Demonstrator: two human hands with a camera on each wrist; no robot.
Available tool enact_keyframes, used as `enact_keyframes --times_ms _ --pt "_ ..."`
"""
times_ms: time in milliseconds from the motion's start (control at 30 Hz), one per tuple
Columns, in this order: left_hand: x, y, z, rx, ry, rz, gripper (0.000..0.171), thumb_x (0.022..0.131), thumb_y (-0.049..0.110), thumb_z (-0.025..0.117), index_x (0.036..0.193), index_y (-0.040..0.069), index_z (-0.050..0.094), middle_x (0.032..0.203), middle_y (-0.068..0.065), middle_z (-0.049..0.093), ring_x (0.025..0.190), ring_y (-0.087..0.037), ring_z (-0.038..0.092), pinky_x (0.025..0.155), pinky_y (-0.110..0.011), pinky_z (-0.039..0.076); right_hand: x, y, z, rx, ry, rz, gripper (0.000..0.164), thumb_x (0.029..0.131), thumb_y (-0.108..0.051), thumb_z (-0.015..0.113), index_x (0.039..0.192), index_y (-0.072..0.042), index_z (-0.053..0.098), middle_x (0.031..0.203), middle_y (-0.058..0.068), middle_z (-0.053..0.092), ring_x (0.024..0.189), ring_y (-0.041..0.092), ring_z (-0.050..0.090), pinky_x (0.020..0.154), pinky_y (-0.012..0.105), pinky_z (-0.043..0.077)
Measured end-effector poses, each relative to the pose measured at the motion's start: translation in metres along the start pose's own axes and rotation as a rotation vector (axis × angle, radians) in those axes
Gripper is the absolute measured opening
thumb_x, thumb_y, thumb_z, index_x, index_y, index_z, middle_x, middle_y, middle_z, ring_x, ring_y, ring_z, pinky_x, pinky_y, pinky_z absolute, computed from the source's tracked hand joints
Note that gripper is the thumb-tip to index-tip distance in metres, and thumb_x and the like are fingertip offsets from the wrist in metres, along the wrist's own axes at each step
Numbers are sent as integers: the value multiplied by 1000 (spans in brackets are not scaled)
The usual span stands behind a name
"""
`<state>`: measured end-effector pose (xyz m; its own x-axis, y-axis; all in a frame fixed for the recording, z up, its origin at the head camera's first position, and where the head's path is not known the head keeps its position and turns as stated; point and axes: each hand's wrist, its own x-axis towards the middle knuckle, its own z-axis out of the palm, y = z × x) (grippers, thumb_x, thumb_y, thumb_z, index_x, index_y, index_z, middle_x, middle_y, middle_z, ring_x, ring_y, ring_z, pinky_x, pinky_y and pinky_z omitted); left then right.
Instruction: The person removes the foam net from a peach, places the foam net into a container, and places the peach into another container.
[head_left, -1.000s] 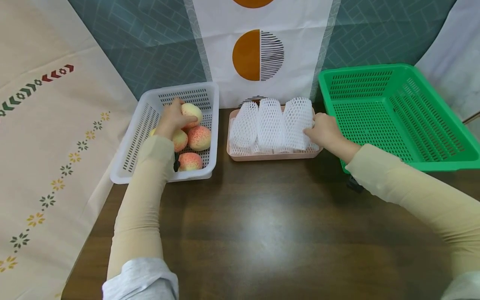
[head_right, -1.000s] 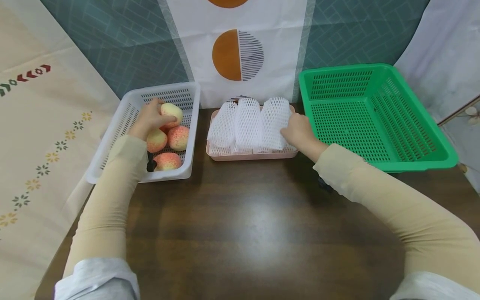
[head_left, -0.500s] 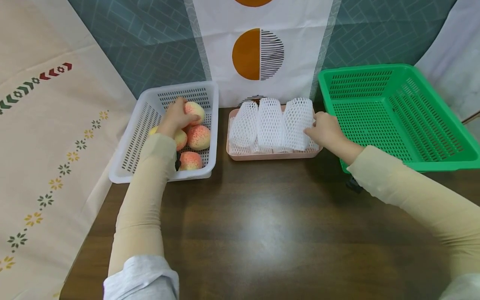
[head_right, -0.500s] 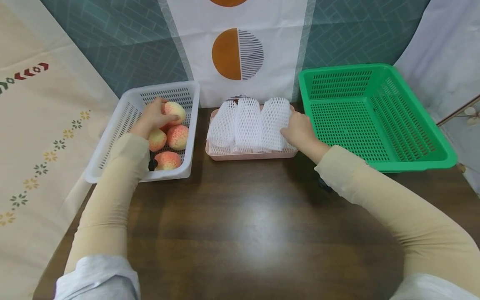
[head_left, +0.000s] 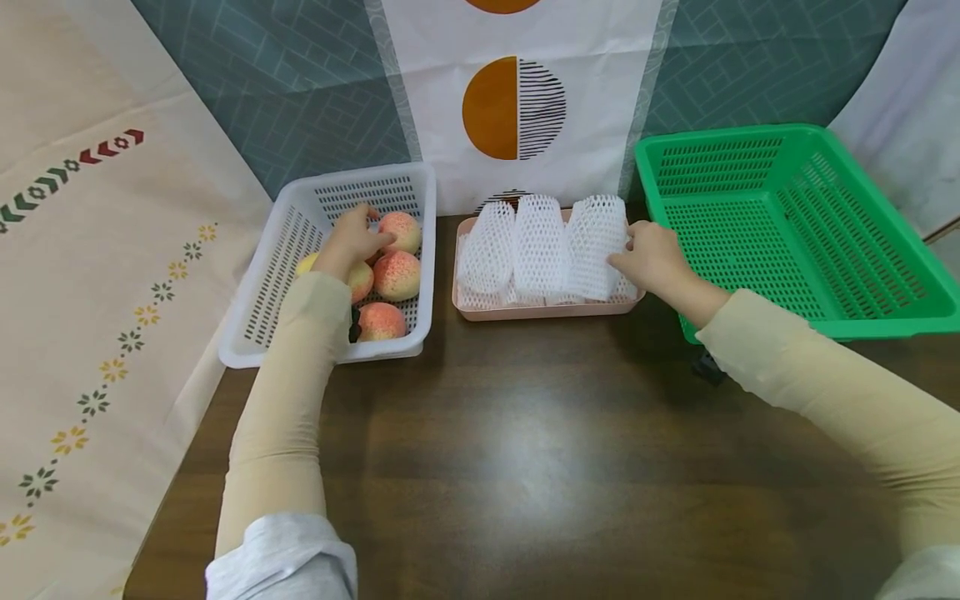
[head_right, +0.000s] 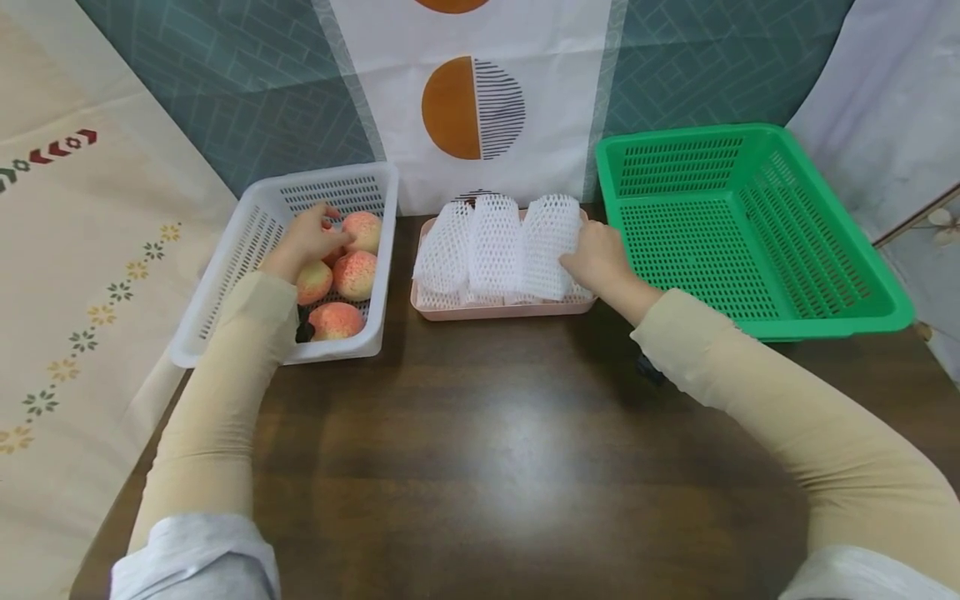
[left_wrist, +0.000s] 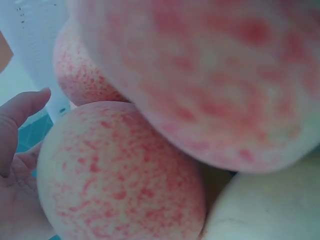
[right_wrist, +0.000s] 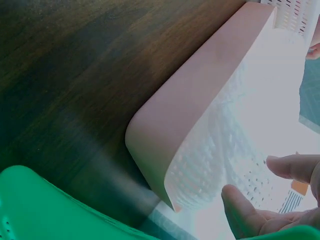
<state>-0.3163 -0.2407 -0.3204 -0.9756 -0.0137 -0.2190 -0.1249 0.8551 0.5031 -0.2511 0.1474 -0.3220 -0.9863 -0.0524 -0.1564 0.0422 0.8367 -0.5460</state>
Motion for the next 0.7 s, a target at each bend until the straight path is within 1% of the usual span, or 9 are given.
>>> enact_keyframes --times_ms 100,133,200,233,333,367,433,600,700 --pt "0 1 -2 -21 -3 13 52 95 26 54 137 -1 36 132 -26 42 111 -34 43 94 -47 40 0 0 -1 0 22 -11 50 91 -16 57 127 16 45 115 34 53 104 42 50 84 51 49" --pt "0 1 -3 -28 -3 19 52 95 26 54 137 -1 36 135 -26 40 115 -36 42 97 -49 39 0 0 -2 -1 35 -19 44 91 -15 57 119 16 49 106 32 55 94 39 51 78 48 49" --pt "0 2 -5 -34 1 38 52 95 26 53 137 -1 37 139 -27 38 120 -37 40 101 -52 37 -1 0 -3 4 55 -34 38 90 -15 58 110 17 50 96 29 54 83 35 48 69 44 46" --pt "0 3 -6 -39 4 43 52 95 26 53 137 -1 37 140 -28 37 121 -38 40 102 -52 37 -1 0 -3 8 65 -42 38 90 -14 58 109 17 51 94 28 53 82 34 47 68 44 46" --pt "-1 5 -10 -60 17 62 52 95 26 53 136 -2 38 139 -27 38 123 -38 40 102 -52 37 -1 -1 -8 21 61 -52 46 90 -16 58 120 17 48 102 31 54 89 39 51 74 48 48" --pt "-2 7 -12 -68 21 67 52 95 27 54 137 -2 38 140 -27 38 124 -39 39 102 -52 37 -1 -1 -10 27 55 -56 52 90 -18 58 127 16 43 111 33 53 99 42 50 81 51 48" --pt "-3 9 -17 -90 27 70 54 95 28 54 138 -1 38 140 -27 37 126 -39 38 103 -52 36 -2 -2 -14 35 45 -59 60 91 -21 57 135 15 37 122 35 49 111 46 47 89 56 44" --pt "-8 19 -32 -123 48 81 59 95 34 53 141 2 35 144 -24 35 130 -38 37 105 -52 36 -5 -4 -30 34 62 -78 65 93 -31 56 140 8 35 132 34 44 118 47 41 92 60 40" --pt "-15 25 -39 -137 53 92 61 94 36 53 141 3 34 146 -23 33 131 -38 36 106 -53 36 -7 -3 -40 18 73 -95 67 93 -35 54 142 5 33 137 33 41 123 47 39 95 62 37"
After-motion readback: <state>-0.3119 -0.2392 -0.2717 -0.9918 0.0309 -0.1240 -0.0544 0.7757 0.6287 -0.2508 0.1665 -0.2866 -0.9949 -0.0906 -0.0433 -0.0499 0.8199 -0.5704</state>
